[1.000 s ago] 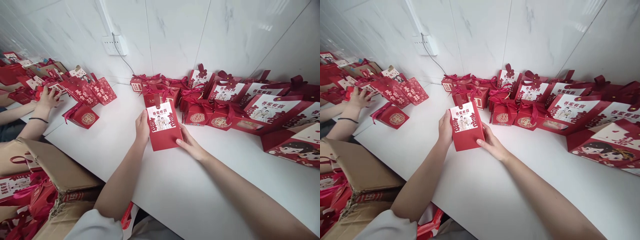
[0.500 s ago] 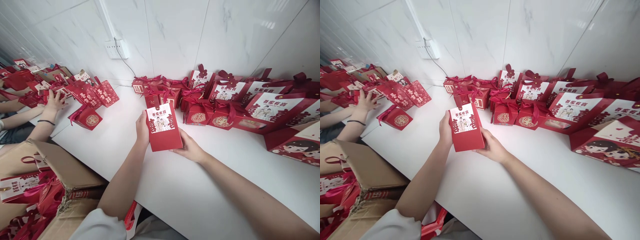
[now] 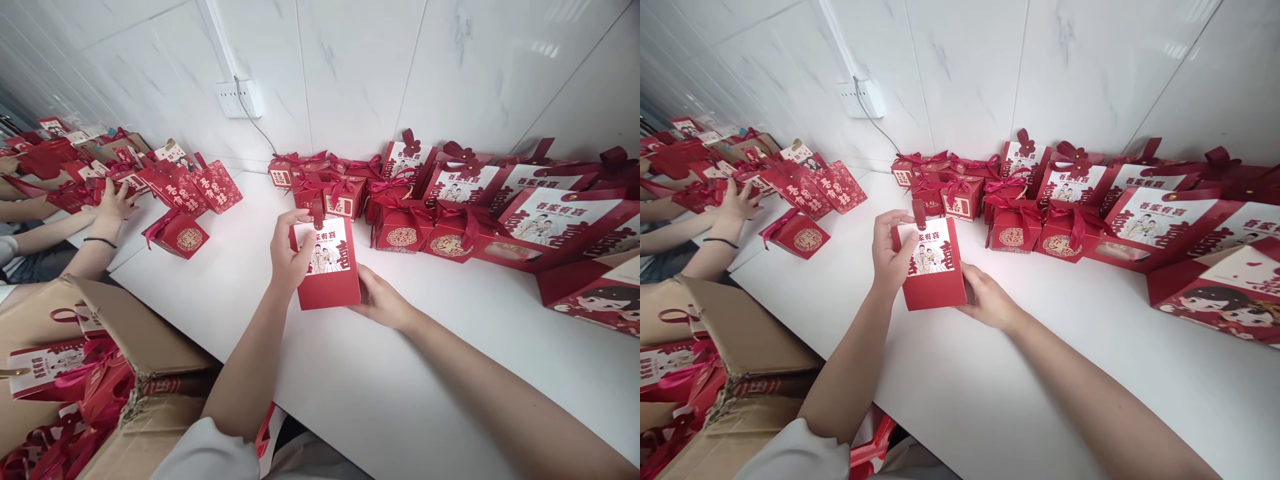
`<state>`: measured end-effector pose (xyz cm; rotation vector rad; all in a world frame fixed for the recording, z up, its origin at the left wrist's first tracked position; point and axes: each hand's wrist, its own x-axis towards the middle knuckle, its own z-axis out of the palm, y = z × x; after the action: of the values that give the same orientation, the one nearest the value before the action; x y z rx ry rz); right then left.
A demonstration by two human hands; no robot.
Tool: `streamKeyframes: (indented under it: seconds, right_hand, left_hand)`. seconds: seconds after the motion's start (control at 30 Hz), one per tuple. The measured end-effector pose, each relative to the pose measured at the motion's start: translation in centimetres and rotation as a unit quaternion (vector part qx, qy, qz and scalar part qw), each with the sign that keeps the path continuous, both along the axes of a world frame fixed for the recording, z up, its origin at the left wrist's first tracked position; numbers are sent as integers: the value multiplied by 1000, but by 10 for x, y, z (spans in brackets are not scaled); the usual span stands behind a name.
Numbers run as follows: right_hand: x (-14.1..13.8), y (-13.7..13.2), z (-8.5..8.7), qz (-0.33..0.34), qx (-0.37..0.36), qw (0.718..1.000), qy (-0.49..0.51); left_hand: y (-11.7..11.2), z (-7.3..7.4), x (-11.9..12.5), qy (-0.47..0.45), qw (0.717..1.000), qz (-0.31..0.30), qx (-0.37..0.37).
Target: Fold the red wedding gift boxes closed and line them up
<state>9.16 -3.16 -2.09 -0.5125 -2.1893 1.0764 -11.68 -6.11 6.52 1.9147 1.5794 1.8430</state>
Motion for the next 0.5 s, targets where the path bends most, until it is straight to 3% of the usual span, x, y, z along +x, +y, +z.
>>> streamKeyframes:
  seconds: [0.17, 0.5]
  right_hand:
    - [0, 0, -2, -4, -16, 1000, -8]
    - [1, -1, 0, -5, -9, 1000, -9]
  left_hand:
    - [0, 1, 3, 45, 999, 5, 3]
    - [1, -1, 4, 37, 997, 56, -41]
